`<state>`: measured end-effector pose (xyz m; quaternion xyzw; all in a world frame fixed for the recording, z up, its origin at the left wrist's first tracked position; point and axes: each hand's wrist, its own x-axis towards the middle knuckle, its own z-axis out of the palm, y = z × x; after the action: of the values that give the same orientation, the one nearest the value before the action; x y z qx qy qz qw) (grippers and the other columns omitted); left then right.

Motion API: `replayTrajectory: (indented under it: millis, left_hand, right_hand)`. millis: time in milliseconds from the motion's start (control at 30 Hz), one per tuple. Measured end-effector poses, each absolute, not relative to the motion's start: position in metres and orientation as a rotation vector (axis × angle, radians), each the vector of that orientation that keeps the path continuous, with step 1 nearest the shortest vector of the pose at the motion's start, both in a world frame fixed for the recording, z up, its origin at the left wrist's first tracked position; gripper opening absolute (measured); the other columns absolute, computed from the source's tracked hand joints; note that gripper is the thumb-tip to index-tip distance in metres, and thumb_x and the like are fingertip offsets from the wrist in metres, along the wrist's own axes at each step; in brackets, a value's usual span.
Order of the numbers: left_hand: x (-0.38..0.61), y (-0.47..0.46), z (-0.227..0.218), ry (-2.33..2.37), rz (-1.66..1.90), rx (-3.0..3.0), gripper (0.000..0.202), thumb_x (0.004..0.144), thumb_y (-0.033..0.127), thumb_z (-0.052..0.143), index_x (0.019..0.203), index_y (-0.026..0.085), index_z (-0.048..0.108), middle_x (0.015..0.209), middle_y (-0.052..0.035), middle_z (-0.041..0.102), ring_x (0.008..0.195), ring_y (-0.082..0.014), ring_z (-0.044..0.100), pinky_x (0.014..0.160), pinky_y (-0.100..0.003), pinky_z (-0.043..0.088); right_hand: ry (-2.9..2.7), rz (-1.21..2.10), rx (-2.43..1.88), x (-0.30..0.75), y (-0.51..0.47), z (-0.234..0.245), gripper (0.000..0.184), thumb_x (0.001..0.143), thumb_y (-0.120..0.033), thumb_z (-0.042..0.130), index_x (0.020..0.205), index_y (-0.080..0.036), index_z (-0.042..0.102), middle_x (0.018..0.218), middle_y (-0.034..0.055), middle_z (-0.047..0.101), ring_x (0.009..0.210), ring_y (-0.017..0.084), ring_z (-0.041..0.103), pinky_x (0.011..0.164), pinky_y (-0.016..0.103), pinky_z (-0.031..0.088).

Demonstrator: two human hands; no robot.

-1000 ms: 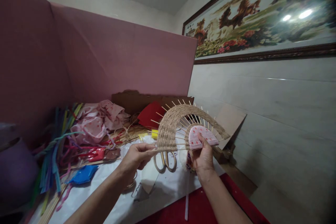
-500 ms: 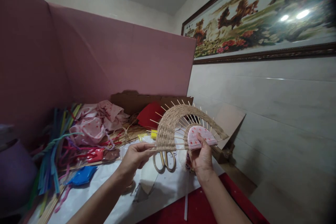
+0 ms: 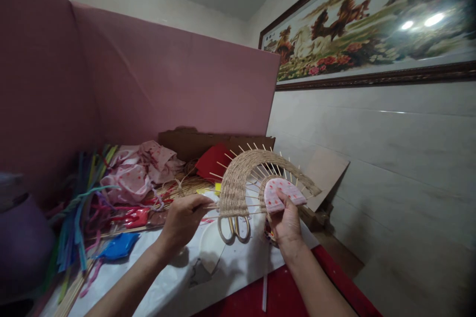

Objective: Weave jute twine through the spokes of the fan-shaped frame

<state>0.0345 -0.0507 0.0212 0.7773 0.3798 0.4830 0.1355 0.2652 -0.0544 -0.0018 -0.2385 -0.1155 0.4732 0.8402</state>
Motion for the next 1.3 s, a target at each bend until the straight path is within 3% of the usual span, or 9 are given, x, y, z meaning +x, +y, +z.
replayTrajectory:
  millis: [300,667,1000,1300]
  left_hand:
    - [0.023,-0.053,0.032,1.314,1.224,2.662,0.027,0.076,0.041,0.053,0.064,0.019,0.062,0.059,-0.0009,0.061,0.054,-0.0121,0.051,0.055,-0.024,0.032]
    - [0.019,-0.053,0.039,1.351,1.089,2.729,0.023,0.077,0.038,0.050,0.065,0.020,0.059,0.060,-0.0004,0.061,0.057,-0.0129,0.053,0.056,-0.025,0.030]
    - [0.017,-0.046,0.035,1.226,1.273,2.339,0.019,0.067,0.038,0.061,0.061,0.021,0.067,0.050,0.0016,0.059,0.046,-0.0095,0.045,0.047,-0.022,0.029]
    - [0.030,-0.049,0.028,1.034,1.213,1.890,0.018,0.064,0.035,0.065,0.064,0.017,0.070,0.057,-0.0026,0.065,0.051,-0.0126,0.053,0.049,-0.022,0.039]
  right_hand:
    - [-0.244,1.086,-0.545,0.269,-0.048,-0.010,0.035,0.057,-0.014,0.066,0.091,-0.017,0.057,0.078,-0.0009,0.067,0.073,0.013,0.063,0.066,0.024,0.053]
    - [-0.245,1.119,-0.619,0.266,-0.051,-0.006,0.028,0.056,-0.010,0.065,0.082,-0.016,0.059,0.070,-0.0011,0.067,0.062,0.012,0.063,0.058,0.020,0.054]
    - [-0.273,1.172,-0.576,0.264,-0.055,-0.007,0.030,0.056,-0.012,0.065,0.086,-0.015,0.060,0.076,0.0006,0.068,0.064,0.013,0.064,0.065,0.024,0.054]
    - [-0.317,1.211,-0.543,0.266,-0.054,-0.011,0.029,0.059,-0.014,0.064,0.088,-0.014,0.059,0.079,0.0016,0.068,0.076,0.016,0.064,0.070,0.027,0.053]
